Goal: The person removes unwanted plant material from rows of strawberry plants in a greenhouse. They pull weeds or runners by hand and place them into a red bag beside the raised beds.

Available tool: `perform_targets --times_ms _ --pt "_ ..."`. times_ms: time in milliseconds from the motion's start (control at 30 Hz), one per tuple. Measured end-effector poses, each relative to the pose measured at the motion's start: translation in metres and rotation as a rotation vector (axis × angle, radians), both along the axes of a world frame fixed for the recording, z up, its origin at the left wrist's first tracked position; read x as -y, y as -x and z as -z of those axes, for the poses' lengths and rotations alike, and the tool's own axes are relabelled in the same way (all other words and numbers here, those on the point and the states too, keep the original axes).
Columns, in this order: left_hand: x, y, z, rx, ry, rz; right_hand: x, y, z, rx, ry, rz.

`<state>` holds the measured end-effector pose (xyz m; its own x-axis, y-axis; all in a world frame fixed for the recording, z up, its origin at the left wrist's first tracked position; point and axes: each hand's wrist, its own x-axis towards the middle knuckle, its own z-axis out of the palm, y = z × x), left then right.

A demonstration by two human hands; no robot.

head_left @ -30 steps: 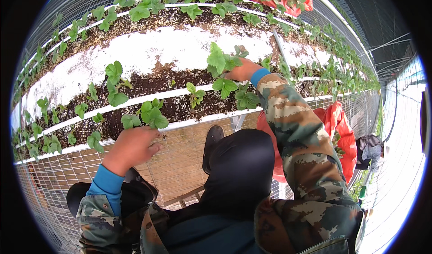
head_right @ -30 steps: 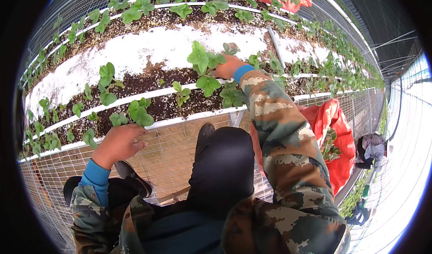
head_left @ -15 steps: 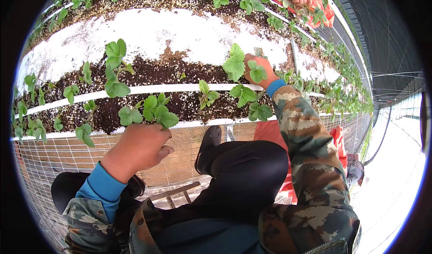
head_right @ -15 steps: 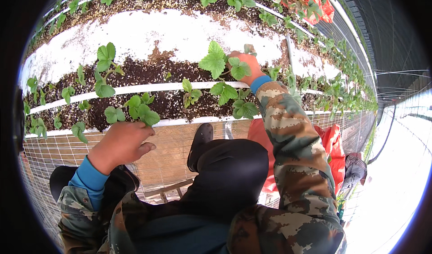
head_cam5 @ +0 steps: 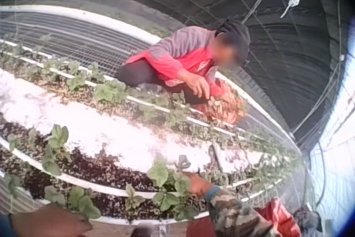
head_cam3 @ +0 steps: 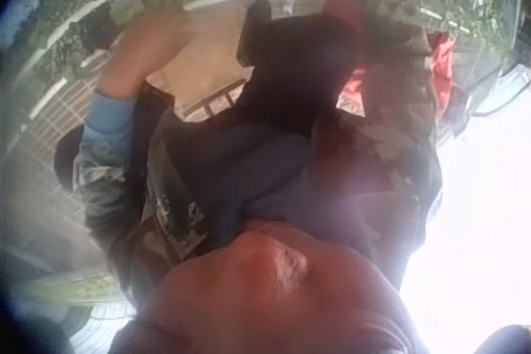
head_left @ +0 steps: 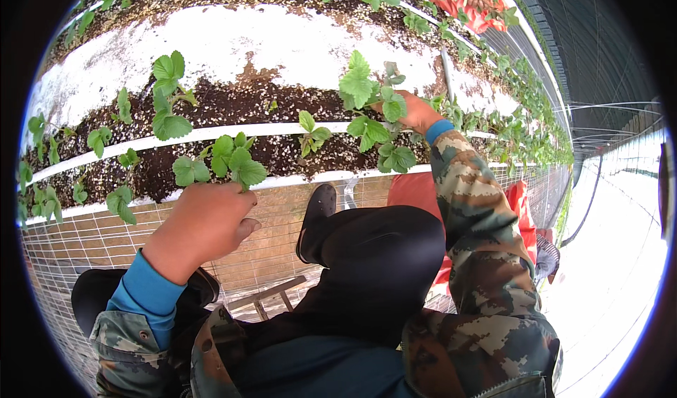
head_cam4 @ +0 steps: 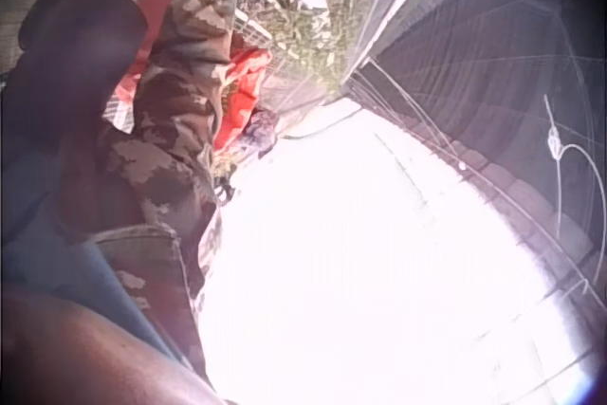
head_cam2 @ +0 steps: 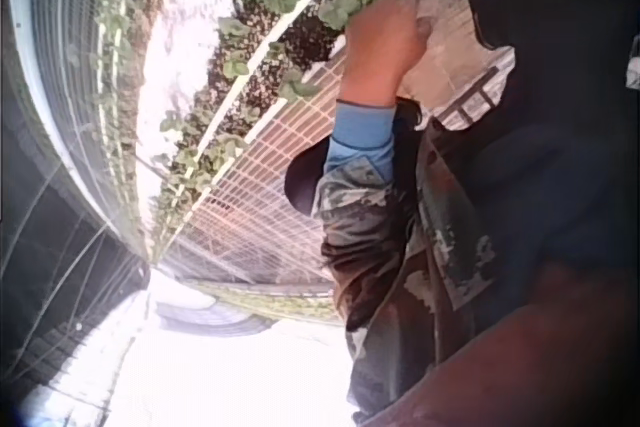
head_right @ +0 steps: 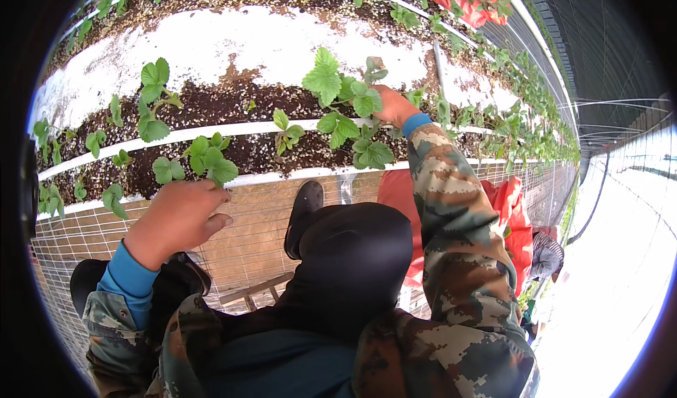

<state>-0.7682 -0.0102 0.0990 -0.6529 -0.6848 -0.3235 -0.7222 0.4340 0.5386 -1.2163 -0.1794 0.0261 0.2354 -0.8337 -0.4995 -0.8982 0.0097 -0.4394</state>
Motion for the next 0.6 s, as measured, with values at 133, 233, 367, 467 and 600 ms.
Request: perform_targets --times_ms 133,233,367,467,600 --pt "-0.002 0.010 -0.008 -0.039 0.021 0.034 0.005 0.045 0.023 0.174 0.212 -0.097" --pt "-0.015 0.002 -0.023 0.021 0.030 -0.019 0.008 0.000 0.037 0.286 0.464 -0.185" --pt "-0.023 0.001 -0.022 0.037 0.023 -0.004 0.003 -0.013 0.039 0.094 0.426 -0.265" --pt "-0.024 0.002 -0.017 0.045 0.015 0.008 0.006 -0.018 0.037 0.006 0.413 -0.251" --pt "-0.024 0.002 -0.010 0.074 0.009 0.005 0.016 -0.013 0.039 -0.028 0.381 -0.343"
